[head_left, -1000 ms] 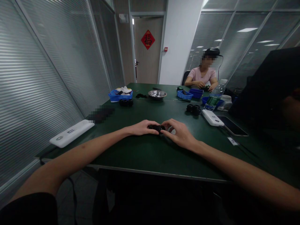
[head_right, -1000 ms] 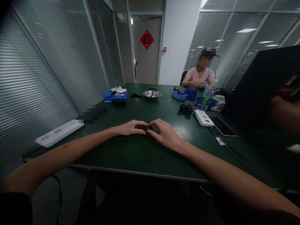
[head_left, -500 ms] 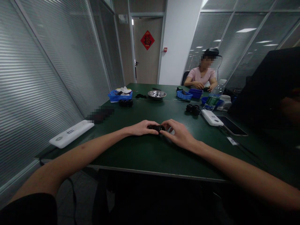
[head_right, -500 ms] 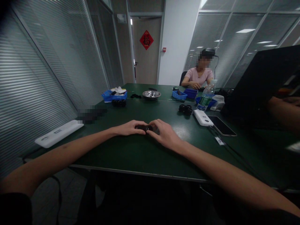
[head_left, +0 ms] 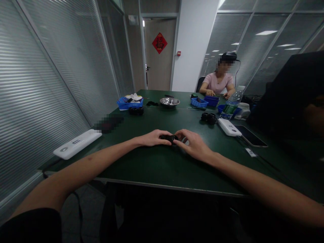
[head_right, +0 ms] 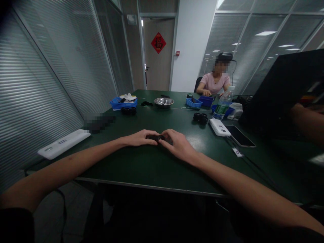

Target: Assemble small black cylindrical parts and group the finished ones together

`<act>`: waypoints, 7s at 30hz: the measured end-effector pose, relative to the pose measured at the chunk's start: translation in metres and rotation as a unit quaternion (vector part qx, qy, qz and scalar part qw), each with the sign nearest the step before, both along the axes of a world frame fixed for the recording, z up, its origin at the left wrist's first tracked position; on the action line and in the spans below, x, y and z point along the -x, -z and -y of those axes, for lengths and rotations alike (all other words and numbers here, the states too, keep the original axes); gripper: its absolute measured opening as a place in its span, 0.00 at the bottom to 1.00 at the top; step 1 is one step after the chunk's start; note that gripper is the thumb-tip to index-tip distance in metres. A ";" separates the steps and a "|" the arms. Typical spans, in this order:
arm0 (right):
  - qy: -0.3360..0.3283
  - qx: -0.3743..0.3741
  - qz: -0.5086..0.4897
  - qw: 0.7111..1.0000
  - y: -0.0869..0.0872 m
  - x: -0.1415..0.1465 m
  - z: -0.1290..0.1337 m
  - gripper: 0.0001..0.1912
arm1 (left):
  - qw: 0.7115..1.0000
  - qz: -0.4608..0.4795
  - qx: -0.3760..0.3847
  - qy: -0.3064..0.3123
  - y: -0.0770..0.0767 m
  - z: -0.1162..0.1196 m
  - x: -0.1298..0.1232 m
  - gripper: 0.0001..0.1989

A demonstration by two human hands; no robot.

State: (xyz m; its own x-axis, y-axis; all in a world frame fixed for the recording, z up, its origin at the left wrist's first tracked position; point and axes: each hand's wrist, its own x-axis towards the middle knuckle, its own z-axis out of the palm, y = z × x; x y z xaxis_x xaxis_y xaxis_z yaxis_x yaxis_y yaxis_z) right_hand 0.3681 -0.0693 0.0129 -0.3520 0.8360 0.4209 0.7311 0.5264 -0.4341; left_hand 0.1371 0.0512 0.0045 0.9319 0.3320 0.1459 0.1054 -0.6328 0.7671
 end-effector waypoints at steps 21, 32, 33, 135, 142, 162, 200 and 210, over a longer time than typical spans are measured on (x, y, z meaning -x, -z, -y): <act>-0.082 -0.051 0.019 0.995 -0.001 -0.001 -0.001 0.16 | 1.000 -0.001 -0.019 -0.001 -0.001 0.000 0.001 0.20; -0.020 -0.043 -0.008 0.999 0.002 0.003 0.001 0.13 | 1.000 -0.002 -0.009 0.003 0.001 -0.002 0.001 0.23; -0.017 -0.039 -0.010 0.999 0.002 0.002 0.001 0.13 | 1.000 0.000 -0.007 0.005 0.001 -0.002 0.001 0.22; -0.028 -0.019 -0.002 0.999 0.004 0.001 0.001 0.13 | 1.000 -0.002 -0.019 0.004 0.002 -0.002 0.001 0.23; -0.082 -0.056 0.019 0.995 0.003 0.003 0.002 0.16 | 1.000 0.005 -0.028 0.004 0.004 -0.002 0.000 0.21; -0.075 -0.054 0.013 0.996 0.002 0.003 0.003 0.17 | 1.000 -0.006 -0.028 -0.004 -0.001 0.001 0.001 0.20; -0.047 -0.036 0.007 0.998 0.005 0.002 0.000 0.16 | 1.000 -0.007 -0.021 -0.007 0.000 0.000 -0.001 0.20; 0.006 0.013 -0.023 1.000 0.006 0.004 0.001 0.16 | 1.000 -0.007 -0.004 0.001 0.000 -0.001 0.000 0.22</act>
State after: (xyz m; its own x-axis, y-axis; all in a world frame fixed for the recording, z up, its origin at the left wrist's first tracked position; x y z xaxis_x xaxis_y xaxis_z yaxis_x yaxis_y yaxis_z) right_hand 0.3644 -0.0701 0.0065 -0.3216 0.8512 0.4148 0.7163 0.5052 -0.4814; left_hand 0.1367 0.0521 0.0042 0.9344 0.3297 0.1345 0.1159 -0.6387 0.7606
